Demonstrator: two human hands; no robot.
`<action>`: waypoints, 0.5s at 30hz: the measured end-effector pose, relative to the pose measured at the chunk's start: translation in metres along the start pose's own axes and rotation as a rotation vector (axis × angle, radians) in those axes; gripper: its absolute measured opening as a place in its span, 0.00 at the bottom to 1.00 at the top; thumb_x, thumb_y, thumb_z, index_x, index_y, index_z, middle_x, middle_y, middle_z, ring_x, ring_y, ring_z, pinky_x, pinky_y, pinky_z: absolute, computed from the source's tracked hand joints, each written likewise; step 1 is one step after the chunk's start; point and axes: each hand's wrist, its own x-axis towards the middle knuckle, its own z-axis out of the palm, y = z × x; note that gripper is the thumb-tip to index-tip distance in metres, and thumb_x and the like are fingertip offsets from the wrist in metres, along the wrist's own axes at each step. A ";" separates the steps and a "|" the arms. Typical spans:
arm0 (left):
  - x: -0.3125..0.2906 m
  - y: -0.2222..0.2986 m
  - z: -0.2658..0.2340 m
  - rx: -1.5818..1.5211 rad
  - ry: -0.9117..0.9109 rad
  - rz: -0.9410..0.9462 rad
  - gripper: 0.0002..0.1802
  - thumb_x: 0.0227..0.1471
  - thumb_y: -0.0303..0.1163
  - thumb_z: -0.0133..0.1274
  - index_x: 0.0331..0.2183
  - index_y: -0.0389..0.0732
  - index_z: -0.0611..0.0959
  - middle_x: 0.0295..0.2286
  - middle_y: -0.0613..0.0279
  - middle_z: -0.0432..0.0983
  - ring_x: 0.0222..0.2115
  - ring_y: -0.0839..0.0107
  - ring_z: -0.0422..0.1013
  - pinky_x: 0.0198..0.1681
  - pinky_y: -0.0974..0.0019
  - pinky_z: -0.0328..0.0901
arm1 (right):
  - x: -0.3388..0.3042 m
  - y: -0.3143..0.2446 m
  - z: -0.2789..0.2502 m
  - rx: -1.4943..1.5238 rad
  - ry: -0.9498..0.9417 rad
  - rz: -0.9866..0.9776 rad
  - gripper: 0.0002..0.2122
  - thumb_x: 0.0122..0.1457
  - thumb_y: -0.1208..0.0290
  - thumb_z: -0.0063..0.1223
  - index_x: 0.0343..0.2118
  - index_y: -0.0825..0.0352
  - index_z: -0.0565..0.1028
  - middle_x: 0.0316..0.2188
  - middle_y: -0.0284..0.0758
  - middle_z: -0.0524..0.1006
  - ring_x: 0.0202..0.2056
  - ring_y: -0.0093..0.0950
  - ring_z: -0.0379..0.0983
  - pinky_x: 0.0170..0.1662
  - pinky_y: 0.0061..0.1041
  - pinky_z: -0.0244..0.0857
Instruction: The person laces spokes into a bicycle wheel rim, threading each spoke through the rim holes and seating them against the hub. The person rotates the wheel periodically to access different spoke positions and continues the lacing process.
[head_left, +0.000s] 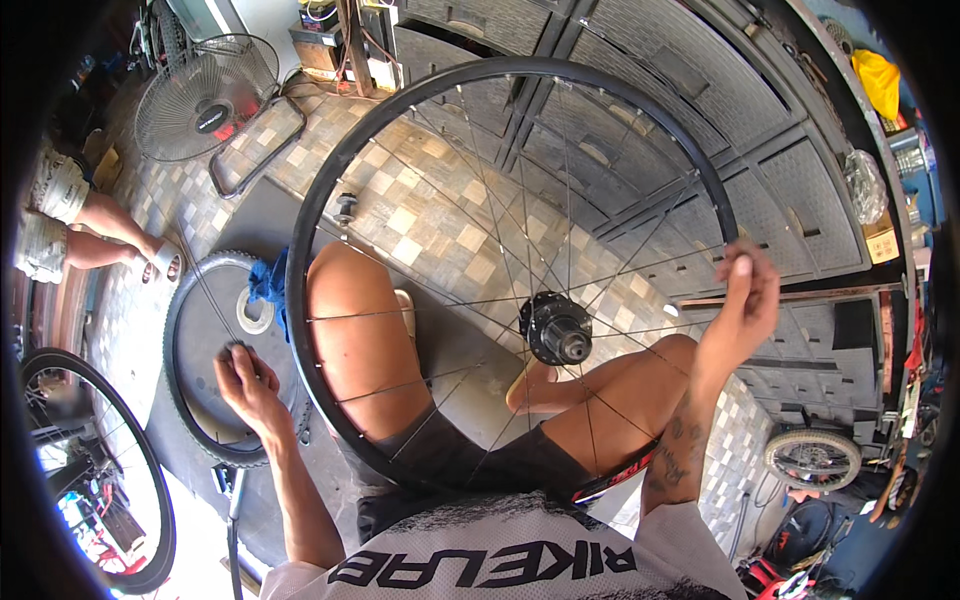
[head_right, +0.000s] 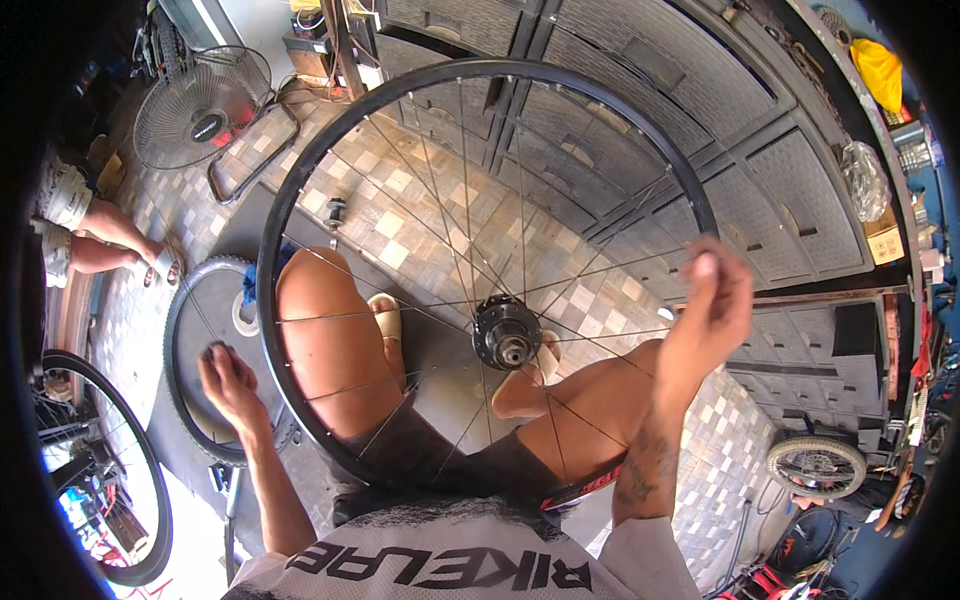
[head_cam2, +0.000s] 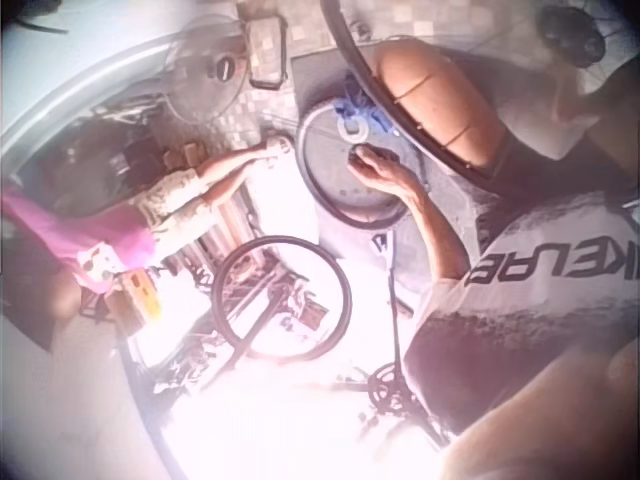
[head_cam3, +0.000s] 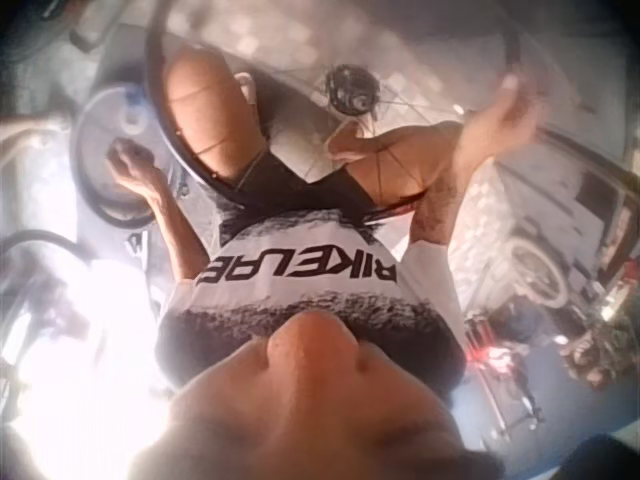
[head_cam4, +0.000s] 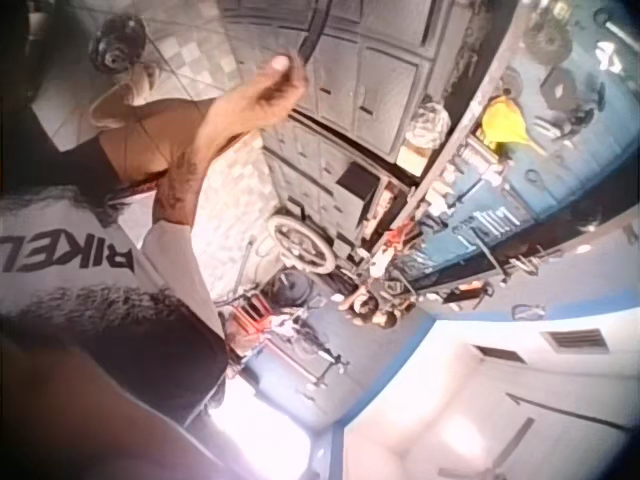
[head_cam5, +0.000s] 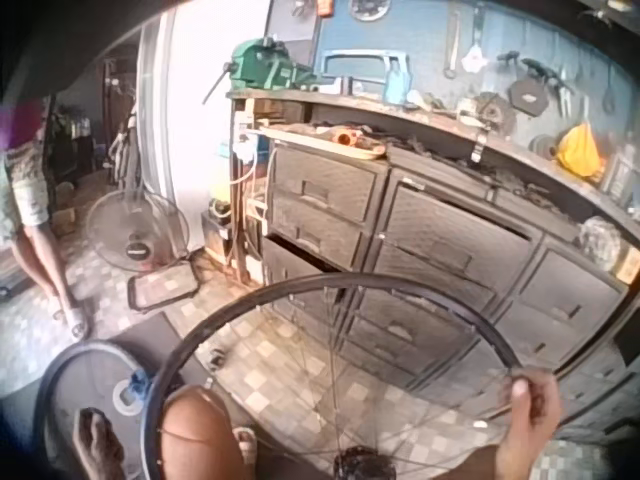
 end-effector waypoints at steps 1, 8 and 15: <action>-0.010 0.049 0.018 -0.043 -0.018 -0.048 0.12 0.70 0.39 0.54 0.37 0.41 0.77 0.25 0.72 0.67 0.16 0.87 0.54 0.17 0.78 0.47 | -0.018 -0.018 0.003 0.131 -0.096 0.053 0.10 0.71 0.72 0.55 0.48 0.74 0.79 0.42 0.40 0.84 0.37 0.22 0.78 0.41 0.22 0.72; -0.093 0.196 0.124 -0.005 -1.162 0.243 0.06 0.58 0.20 0.61 0.39 0.33 0.81 0.33 0.53 0.81 0.30 0.63 0.79 0.34 0.60 0.73 | -0.103 -0.087 0.023 0.571 -0.706 0.442 0.11 0.63 0.84 0.62 0.48 0.77 0.82 0.37 0.41 0.86 0.35 0.25 0.85 0.36 0.21 0.80; -0.137 0.180 0.157 -0.024 -1.329 0.095 0.09 0.57 0.20 0.62 0.40 0.34 0.80 0.32 0.56 0.80 0.28 0.64 0.81 0.31 0.64 0.73 | -0.122 -0.071 -0.014 0.636 -0.447 0.583 0.07 0.64 0.86 0.58 0.44 0.75 0.79 0.40 0.44 0.84 0.33 0.29 0.85 0.34 0.29 0.83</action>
